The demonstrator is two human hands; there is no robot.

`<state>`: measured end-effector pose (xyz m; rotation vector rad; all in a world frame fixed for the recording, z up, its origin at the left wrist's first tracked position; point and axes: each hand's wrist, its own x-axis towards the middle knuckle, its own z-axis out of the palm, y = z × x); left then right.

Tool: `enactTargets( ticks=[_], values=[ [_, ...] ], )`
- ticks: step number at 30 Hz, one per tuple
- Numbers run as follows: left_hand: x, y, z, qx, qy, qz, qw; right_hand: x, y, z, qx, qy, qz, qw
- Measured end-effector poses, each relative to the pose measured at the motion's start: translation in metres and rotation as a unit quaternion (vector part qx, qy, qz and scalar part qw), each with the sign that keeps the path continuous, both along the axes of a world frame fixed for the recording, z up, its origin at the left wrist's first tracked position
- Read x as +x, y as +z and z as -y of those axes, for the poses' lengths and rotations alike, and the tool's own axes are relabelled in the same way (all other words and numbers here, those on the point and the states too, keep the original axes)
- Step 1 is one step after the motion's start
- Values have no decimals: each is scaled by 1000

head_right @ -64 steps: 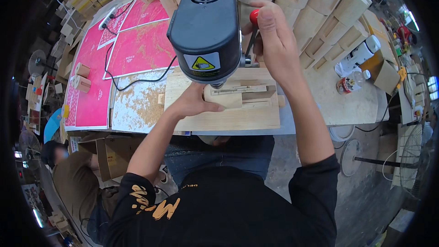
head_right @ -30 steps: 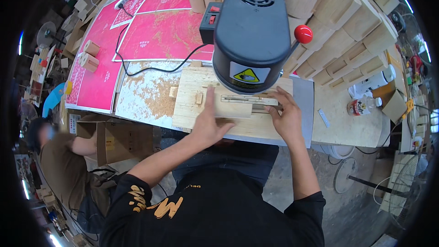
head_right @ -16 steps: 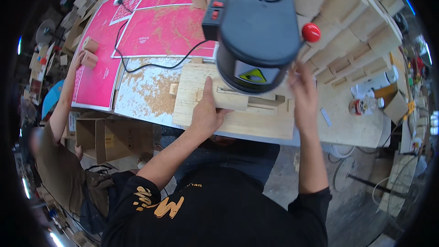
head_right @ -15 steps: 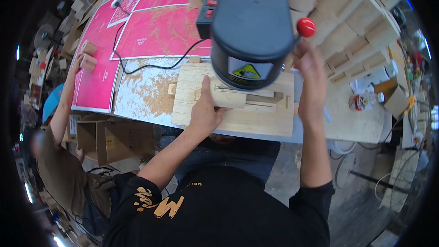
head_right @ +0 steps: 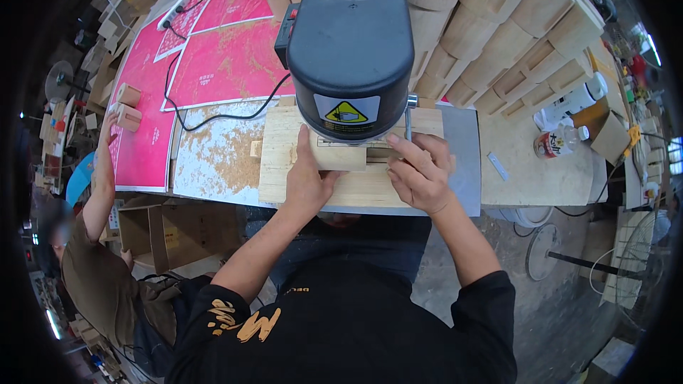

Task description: Routing wooden components using a stationary table-mounted router machine.

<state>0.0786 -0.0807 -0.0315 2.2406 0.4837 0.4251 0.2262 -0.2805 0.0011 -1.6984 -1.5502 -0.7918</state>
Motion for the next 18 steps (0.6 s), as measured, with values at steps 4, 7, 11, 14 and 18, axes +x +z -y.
enactTargets(
  ticks=[4,7,11,14,18],
  values=[
    [5,0,1,-23,11,2,1000,12,23,0,-15,53,28,998],
    [-4,-2,5,-1,14,4,1000,12,10,-1,-26,39,23,999],
    [0,-5,1,0,7,27,1000,2,31,-3,-26,6,53,998],
    [7,-3,6,7,16,2,1000,-10,83,0,75,11,-133,988],
    [17,-2,25,1,-6,-18,1000,7,161,-42,78,-27,-426,901]
  ],
)
